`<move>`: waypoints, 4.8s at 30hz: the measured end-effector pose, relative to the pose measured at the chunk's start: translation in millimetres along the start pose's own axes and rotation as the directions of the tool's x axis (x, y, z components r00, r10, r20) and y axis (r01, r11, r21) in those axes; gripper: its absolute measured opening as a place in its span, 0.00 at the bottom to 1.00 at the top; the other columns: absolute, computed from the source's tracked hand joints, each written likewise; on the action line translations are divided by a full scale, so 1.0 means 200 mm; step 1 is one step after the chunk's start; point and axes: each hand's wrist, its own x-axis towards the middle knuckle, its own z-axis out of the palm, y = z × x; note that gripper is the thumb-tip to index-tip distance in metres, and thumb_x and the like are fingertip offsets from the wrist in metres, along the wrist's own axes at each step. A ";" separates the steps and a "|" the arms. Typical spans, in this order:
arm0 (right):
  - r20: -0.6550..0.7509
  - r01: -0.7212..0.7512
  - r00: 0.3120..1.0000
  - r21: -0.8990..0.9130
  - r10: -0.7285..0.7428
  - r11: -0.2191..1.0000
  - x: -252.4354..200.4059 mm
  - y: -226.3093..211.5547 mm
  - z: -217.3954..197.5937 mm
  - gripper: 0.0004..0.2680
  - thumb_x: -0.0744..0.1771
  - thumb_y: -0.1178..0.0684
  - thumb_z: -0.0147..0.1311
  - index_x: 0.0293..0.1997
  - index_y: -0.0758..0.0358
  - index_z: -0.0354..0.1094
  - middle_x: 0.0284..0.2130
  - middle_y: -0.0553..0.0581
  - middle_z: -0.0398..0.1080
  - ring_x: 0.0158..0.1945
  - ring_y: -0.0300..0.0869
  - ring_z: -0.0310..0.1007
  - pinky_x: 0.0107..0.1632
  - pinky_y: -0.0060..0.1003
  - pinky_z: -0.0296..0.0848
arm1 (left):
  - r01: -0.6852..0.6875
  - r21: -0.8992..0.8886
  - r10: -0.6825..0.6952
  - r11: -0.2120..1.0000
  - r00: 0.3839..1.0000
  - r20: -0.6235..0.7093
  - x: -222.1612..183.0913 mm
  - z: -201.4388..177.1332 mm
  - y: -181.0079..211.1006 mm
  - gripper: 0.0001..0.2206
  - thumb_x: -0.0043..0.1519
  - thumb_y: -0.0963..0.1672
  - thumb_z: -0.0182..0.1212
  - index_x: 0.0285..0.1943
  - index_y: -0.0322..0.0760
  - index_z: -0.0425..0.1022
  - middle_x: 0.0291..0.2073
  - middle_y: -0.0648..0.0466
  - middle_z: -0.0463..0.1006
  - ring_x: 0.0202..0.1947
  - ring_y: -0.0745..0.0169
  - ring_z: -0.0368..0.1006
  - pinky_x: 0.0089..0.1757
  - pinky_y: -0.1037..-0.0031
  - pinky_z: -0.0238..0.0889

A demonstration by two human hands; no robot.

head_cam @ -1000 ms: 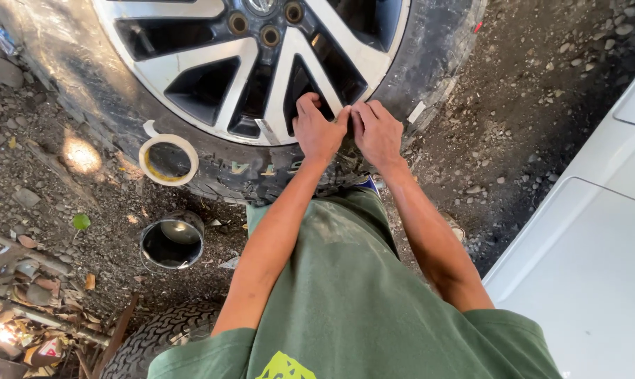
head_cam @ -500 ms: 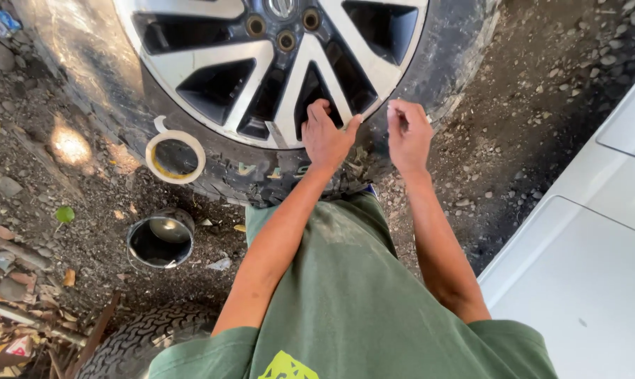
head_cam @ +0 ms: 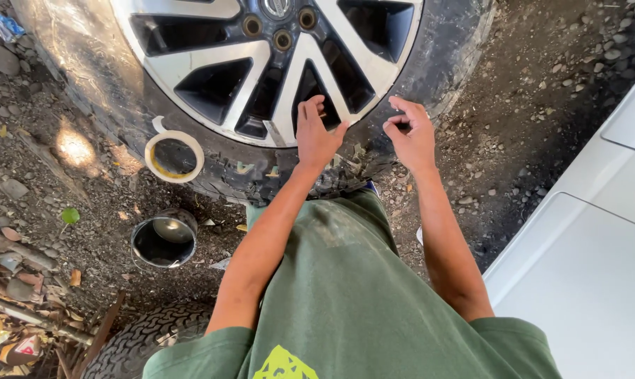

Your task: Apply masking tape to the spokes and rim of a car wheel to prepare for painting or repair.

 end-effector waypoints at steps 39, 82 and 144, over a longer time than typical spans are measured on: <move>0.138 0.116 0.989 -0.451 -0.059 0.885 0.07 -0.13 0.06 0.07 0.64 0.52 0.67 0.43 0.54 0.78 0.32 0.51 0.74 0.34 0.43 0.77 0.39 0.39 0.74 | 0.340 0.047 -0.343 0.939 0.922 0.179 -0.04 0.03 0.09 0.09 0.61 0.48 0.65 0.41 0.41 0.86 0.28 0.59 0.86 0.27 0.66 0.81 0.34 0.72 0.70; 0.069 0.091 0.995 -0.331 -0.072 0.939 0.15 -0.02 0.10 0.05 0.66 0.56 0.66 0.43 0.61 0.75 0.29 0.51 0.77 0.28 0.38 0.75 0.34 0.34 0.73 | 0.058 0.293 -0.066 0.954 0.998 0.016 0.04 -0.02 0.06 0.30 0.49 0.56 0.78 0.48 0.38 0.67 0.34 0.55 0.79 0.42 0.51 0.74 0.41 0.60 0.66; 0.308 0.188 0.938 -0.060 -0.161 0.980 0.25 0.07 -0.19 0.04 0.69 0.59 0.60 0.46 0.67 0.72 0.33 0.47 0.75 0.34 0.29 0.71 0.40 0.26 0.72 | 0.283 0.216 -0.180 0.935 0.899 -0.399 -0.12 0.20 0.19 0.31 0.44 0.50 0.81 0.56 0.44 0.72 0.45 0.59 0.79 0.49 0.52 0.70 0.51 0.58 0.56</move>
